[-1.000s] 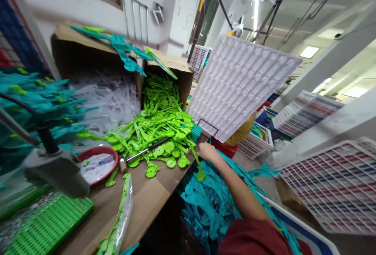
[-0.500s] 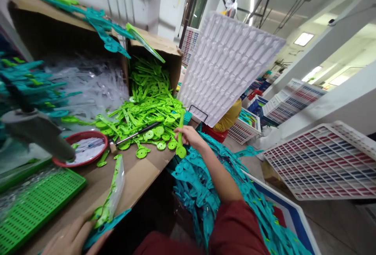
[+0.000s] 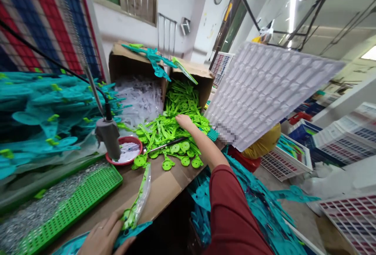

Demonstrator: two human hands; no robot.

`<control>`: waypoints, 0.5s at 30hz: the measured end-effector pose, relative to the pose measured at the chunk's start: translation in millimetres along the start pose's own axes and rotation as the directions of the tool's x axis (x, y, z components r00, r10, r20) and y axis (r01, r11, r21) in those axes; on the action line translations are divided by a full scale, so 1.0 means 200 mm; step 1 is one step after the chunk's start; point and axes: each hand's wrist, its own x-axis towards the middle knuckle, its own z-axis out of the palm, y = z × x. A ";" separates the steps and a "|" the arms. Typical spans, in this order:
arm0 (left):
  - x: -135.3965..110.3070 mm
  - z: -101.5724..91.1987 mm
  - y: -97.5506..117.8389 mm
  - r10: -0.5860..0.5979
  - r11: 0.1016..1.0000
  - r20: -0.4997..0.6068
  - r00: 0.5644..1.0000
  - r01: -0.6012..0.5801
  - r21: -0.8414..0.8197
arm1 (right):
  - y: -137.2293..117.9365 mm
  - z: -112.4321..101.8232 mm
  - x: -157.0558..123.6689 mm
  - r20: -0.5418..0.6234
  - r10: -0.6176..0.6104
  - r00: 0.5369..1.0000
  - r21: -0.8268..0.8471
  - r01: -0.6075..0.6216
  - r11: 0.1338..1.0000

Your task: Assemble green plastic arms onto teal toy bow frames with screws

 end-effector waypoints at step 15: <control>0.24 -0.35 0.38 -0.437 -0.172 0.597 0.673 0.589 -0.790 | -0.70 -0.19 -1.07 -0.308 -0.671 0.675 -0.121 0.672 0.731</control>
